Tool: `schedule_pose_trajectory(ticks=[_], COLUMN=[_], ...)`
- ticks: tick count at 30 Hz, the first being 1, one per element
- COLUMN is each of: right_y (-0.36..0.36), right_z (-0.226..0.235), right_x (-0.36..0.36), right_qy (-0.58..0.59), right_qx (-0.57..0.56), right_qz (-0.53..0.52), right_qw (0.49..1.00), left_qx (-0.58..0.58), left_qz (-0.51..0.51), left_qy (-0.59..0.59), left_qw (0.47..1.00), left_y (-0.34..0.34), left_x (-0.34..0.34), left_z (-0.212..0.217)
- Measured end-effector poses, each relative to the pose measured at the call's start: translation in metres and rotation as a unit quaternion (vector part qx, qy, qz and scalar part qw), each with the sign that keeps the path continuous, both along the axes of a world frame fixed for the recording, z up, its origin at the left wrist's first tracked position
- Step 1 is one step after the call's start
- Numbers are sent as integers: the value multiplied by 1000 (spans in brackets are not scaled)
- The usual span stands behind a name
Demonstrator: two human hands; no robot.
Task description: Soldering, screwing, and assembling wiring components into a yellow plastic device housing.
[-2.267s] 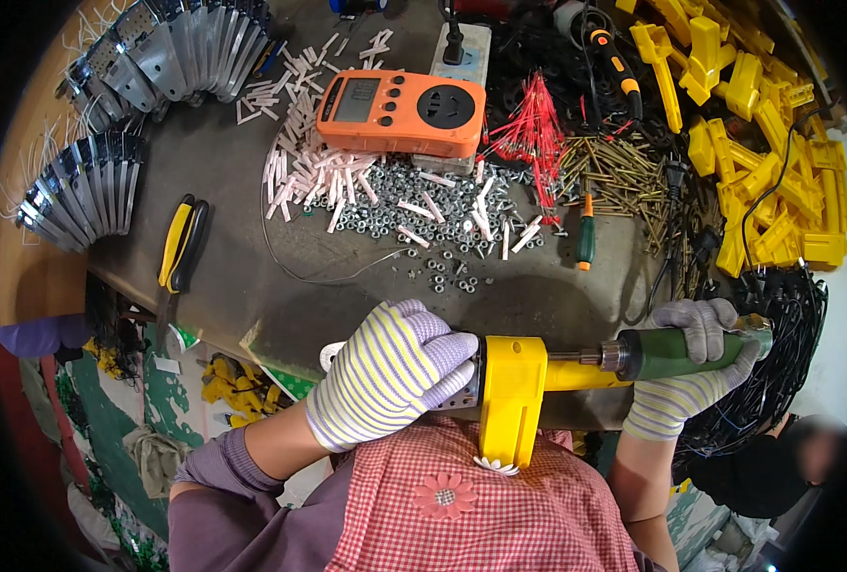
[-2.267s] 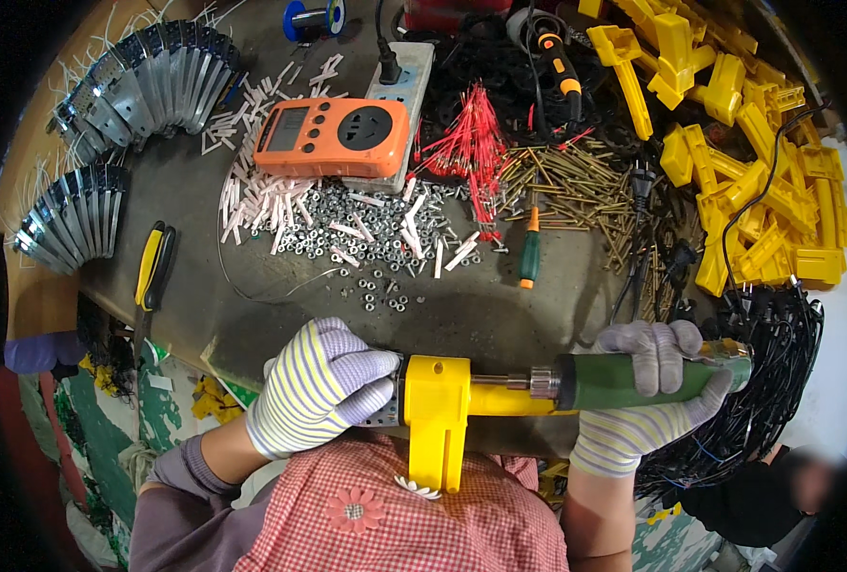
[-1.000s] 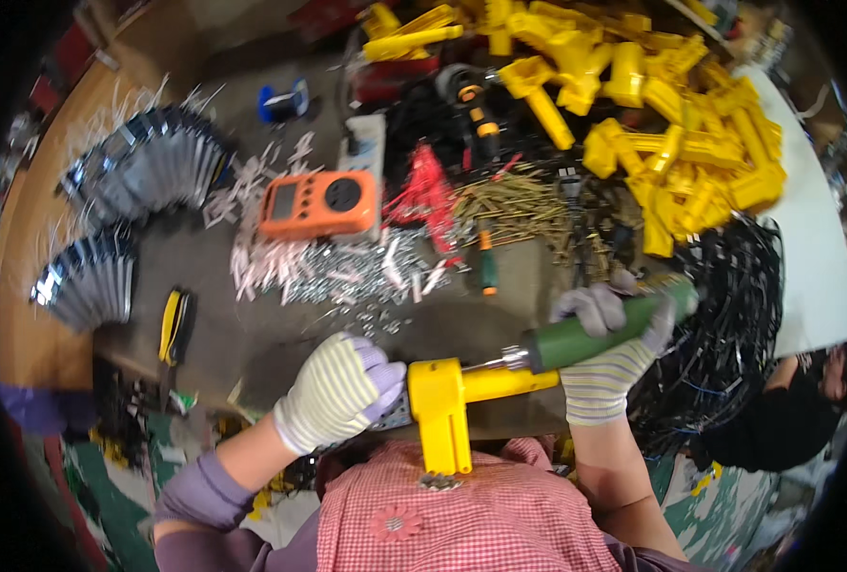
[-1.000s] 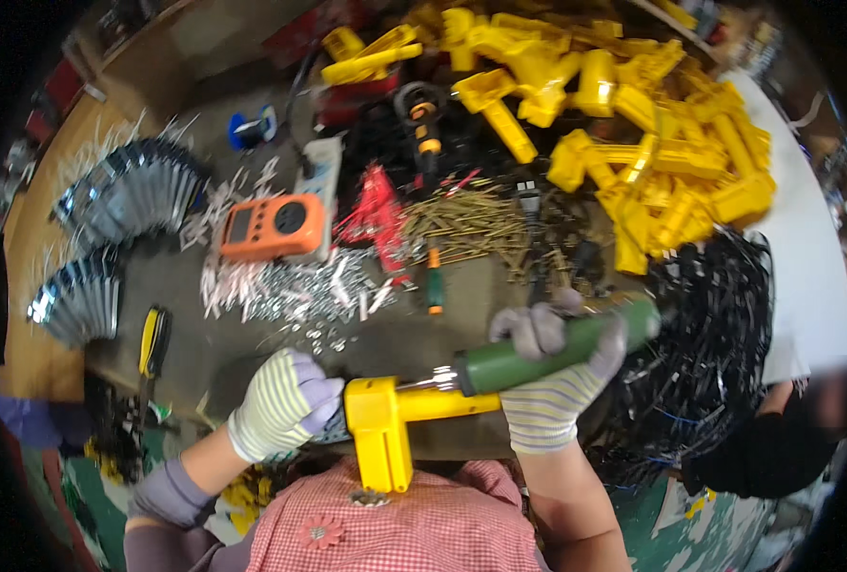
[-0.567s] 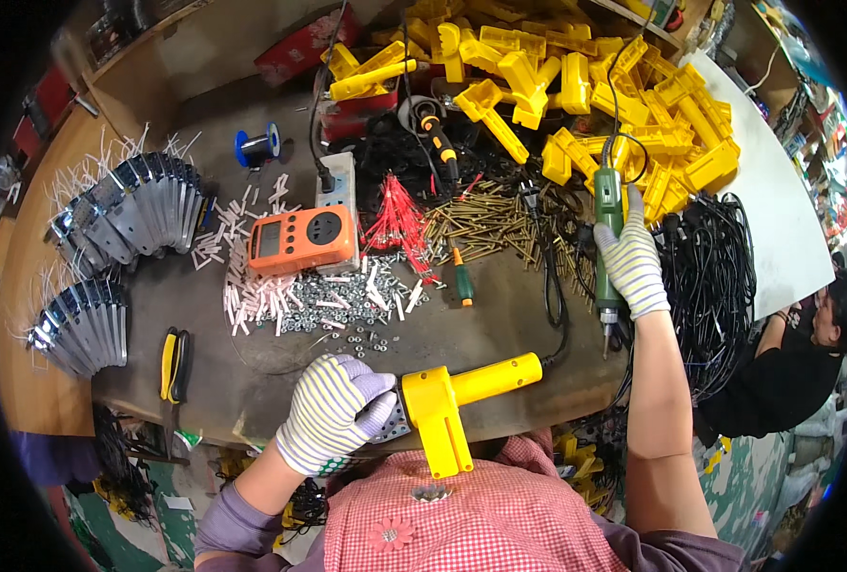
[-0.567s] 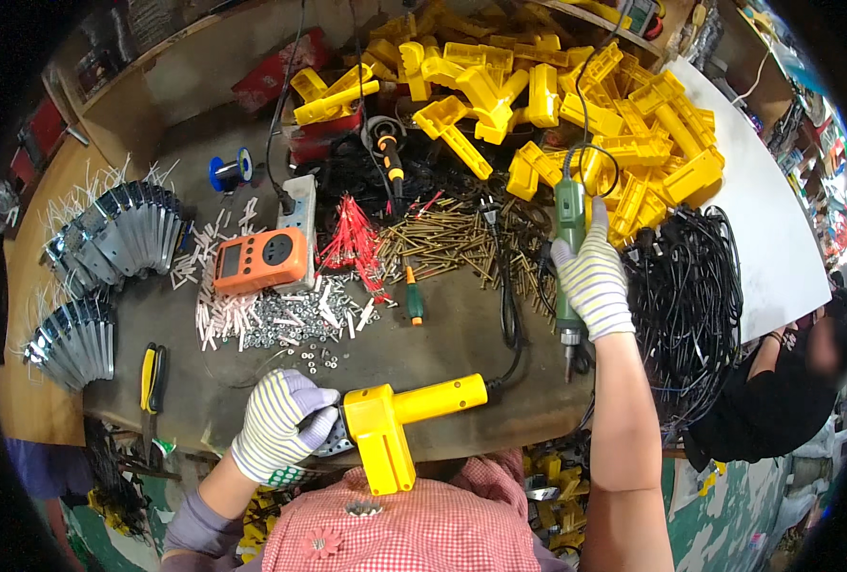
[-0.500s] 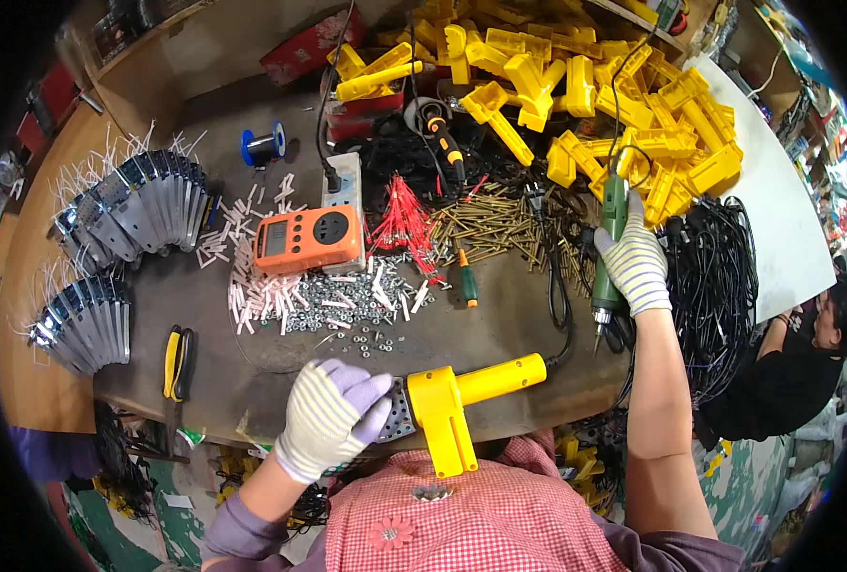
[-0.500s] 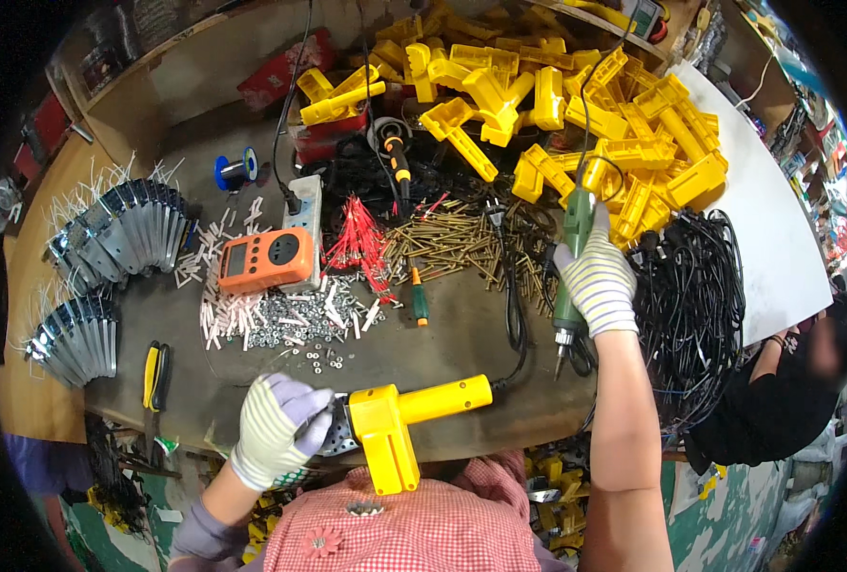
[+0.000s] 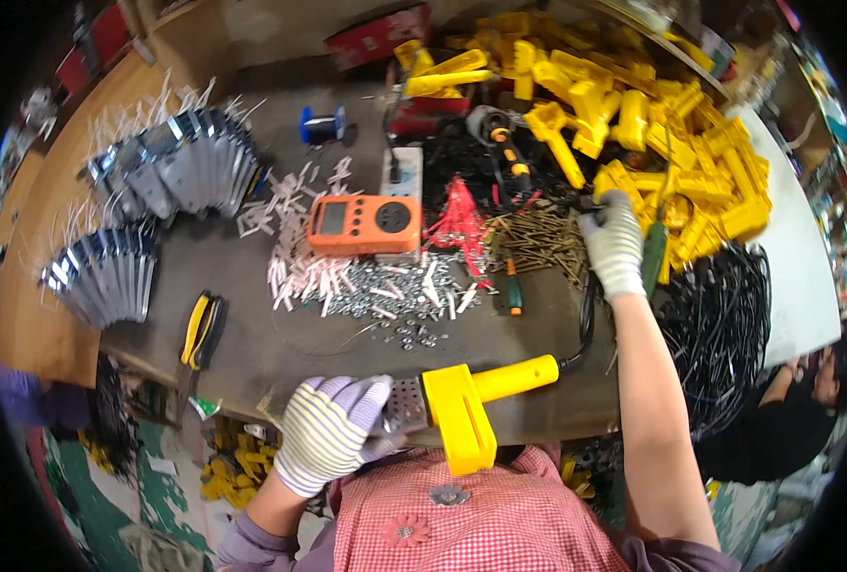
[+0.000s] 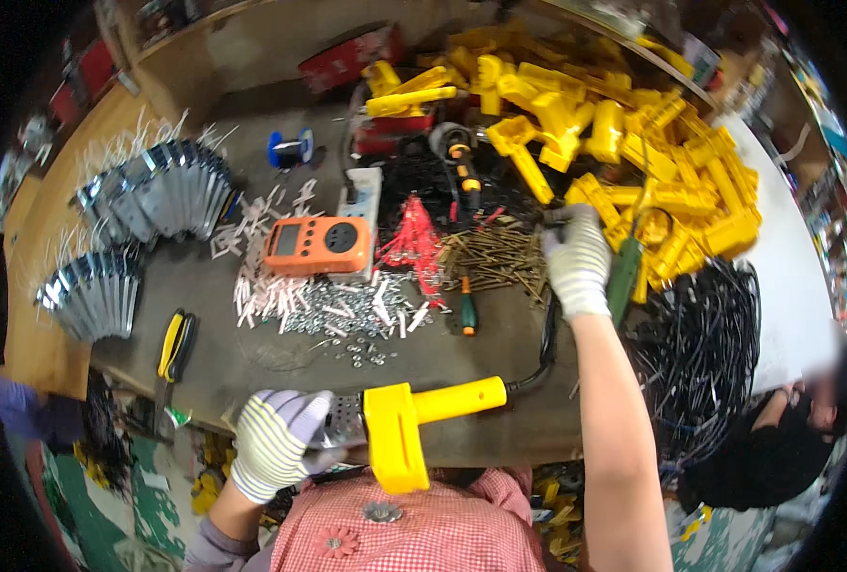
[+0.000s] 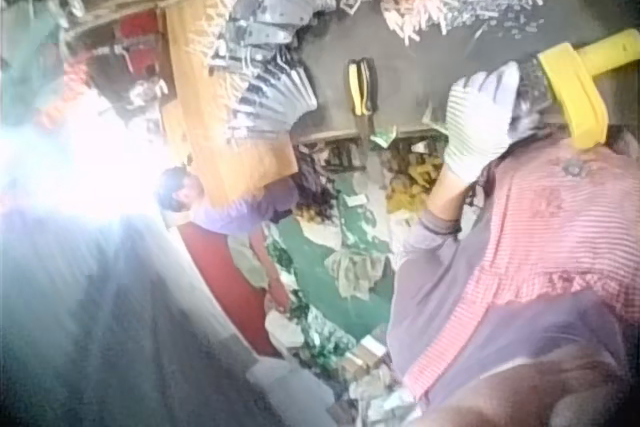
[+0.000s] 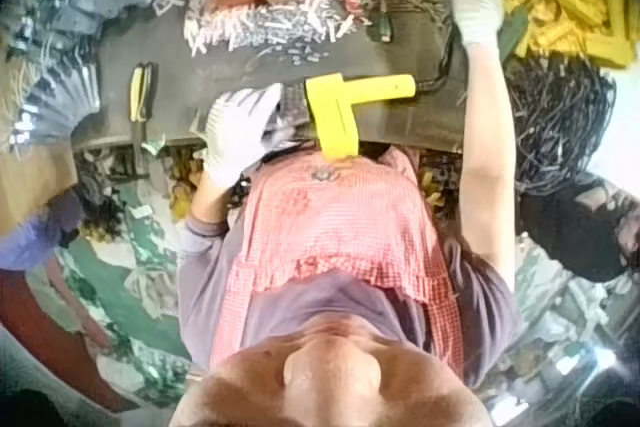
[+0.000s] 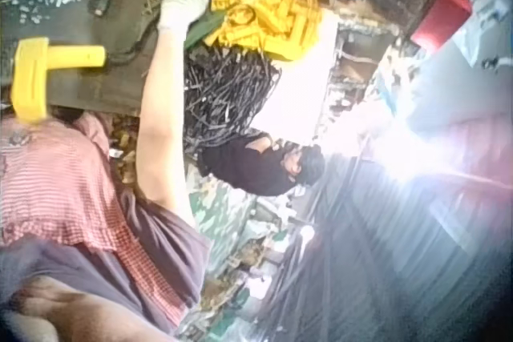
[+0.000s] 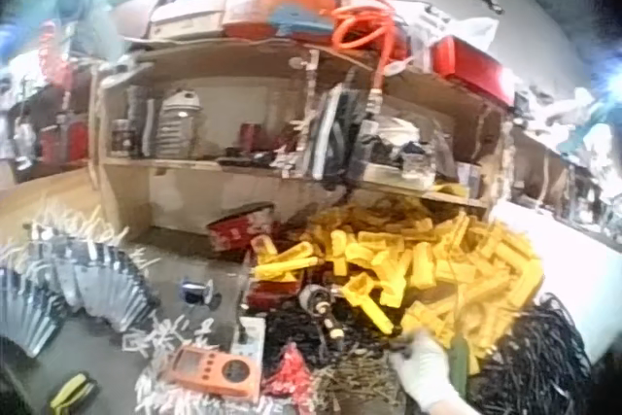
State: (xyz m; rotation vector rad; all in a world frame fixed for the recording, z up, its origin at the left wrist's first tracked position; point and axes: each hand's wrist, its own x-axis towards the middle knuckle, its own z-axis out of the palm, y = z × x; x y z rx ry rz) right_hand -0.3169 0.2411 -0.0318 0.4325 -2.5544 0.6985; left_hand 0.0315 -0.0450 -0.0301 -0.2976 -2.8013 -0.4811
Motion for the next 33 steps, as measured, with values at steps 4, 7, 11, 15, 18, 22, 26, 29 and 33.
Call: schedule_pose_trajectory(ticks=[4,7,11,15,18,22,26,29,33], right_y=[-38,-115,-182,-206,-225,-237,-216,-209,-197], right_z=[62,105,104,112,115,95,71,77,79], right_x=[40,99,81,75,81,78,78,87,155], right_qy=[-85,-70,0,-3,-27,26,159,98,258], right_qx=[-458,-253,273,330,399,390,333,284,51], right_qz=[234,343,346,383,387,413,377,361,464], right_qw=[853,902,898,863,831,823,849,883,846], left_qx=[9,19,3,7,14,36,215,262,565], left_qz=[167,211,228,253,262,270,271,356,420], left_qy=[112,124,141,166,150,166,310,328,167], left_qw=[979,969,963,953,953,948,886,835,690], left_y=[-14,-26,-27,-24,-24,-24,-20,-5,40], left_x=[8,3,-9,-8,-6,0,26,72,109], left_z=[-5,-15,-21,-24,-26,-22,-27,-55,-86])
